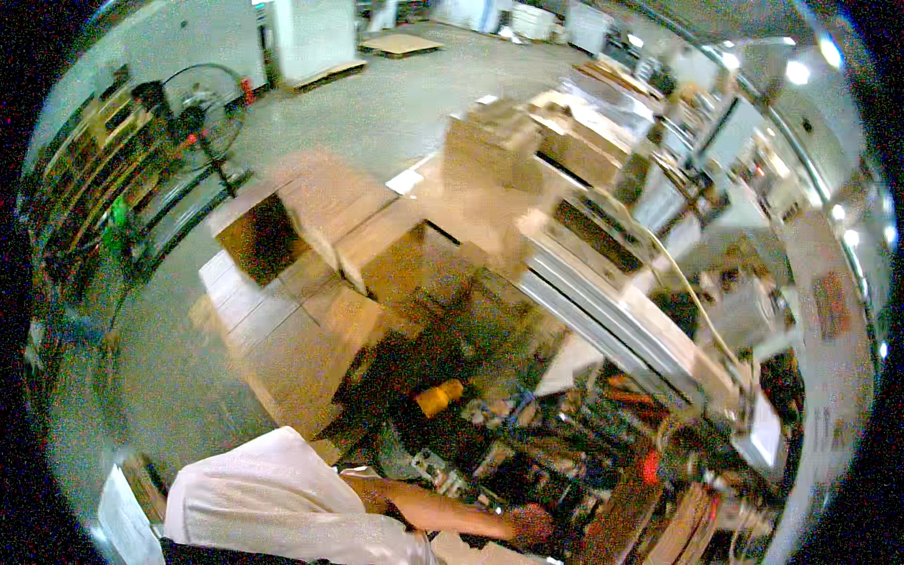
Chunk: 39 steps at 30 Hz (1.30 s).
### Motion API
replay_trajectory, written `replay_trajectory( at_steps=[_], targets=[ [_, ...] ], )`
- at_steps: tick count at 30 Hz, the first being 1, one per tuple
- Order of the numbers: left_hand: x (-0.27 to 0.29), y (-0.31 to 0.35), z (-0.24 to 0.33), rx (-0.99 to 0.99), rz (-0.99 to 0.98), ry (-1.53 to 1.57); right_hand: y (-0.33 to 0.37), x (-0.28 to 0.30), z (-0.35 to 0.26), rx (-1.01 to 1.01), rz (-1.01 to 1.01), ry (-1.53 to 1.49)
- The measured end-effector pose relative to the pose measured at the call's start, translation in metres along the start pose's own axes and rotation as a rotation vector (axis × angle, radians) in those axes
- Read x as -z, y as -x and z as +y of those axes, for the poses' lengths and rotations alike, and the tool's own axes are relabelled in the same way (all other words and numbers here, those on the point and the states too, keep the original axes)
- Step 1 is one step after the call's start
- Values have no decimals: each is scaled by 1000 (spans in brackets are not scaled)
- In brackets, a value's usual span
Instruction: The person places wood planks onto a woodworking machine and retrieves them after processing.
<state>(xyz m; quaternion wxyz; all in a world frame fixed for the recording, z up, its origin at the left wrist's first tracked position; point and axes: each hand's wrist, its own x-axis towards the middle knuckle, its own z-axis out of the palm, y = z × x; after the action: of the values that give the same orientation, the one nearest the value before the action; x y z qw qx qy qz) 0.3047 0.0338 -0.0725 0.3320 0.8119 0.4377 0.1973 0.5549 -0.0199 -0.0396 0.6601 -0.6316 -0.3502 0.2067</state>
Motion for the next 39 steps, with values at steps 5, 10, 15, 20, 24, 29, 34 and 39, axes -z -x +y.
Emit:
replay_trajectory(
  at_steps=[5, 10, 15, 20, 24, 29, 34, 39],
  targets=[
    [-24, -12, -10, -94, 3, 109, 68, -94, -33, -186, -194, 136],
    [89, 28, 33, -188, -267, -316, 90, -146, -40, -254, -345, 167],
    [43, 10, 18, -239, -171, -512, 94, -161, -46, -259, -388, 180],
    [105, 35, 40, -104, -287, -63, 88, -149, -39, -276, -353, 130],
    [61, 11, 21, -142, -226, -99, 80, -146, -42, -279, -368, 61],
    [-12, -20, -14, -170, -182, 142, 66, -122, -38, -285, -343, -2],
    [-70, -43, -55, -102, -237, 515, 37, -74, -21, -286, -266, -23],
    [-117, -58, -78, -190, 34, 613, -10, 1, 8, -269, -107, -43]
  ],
)
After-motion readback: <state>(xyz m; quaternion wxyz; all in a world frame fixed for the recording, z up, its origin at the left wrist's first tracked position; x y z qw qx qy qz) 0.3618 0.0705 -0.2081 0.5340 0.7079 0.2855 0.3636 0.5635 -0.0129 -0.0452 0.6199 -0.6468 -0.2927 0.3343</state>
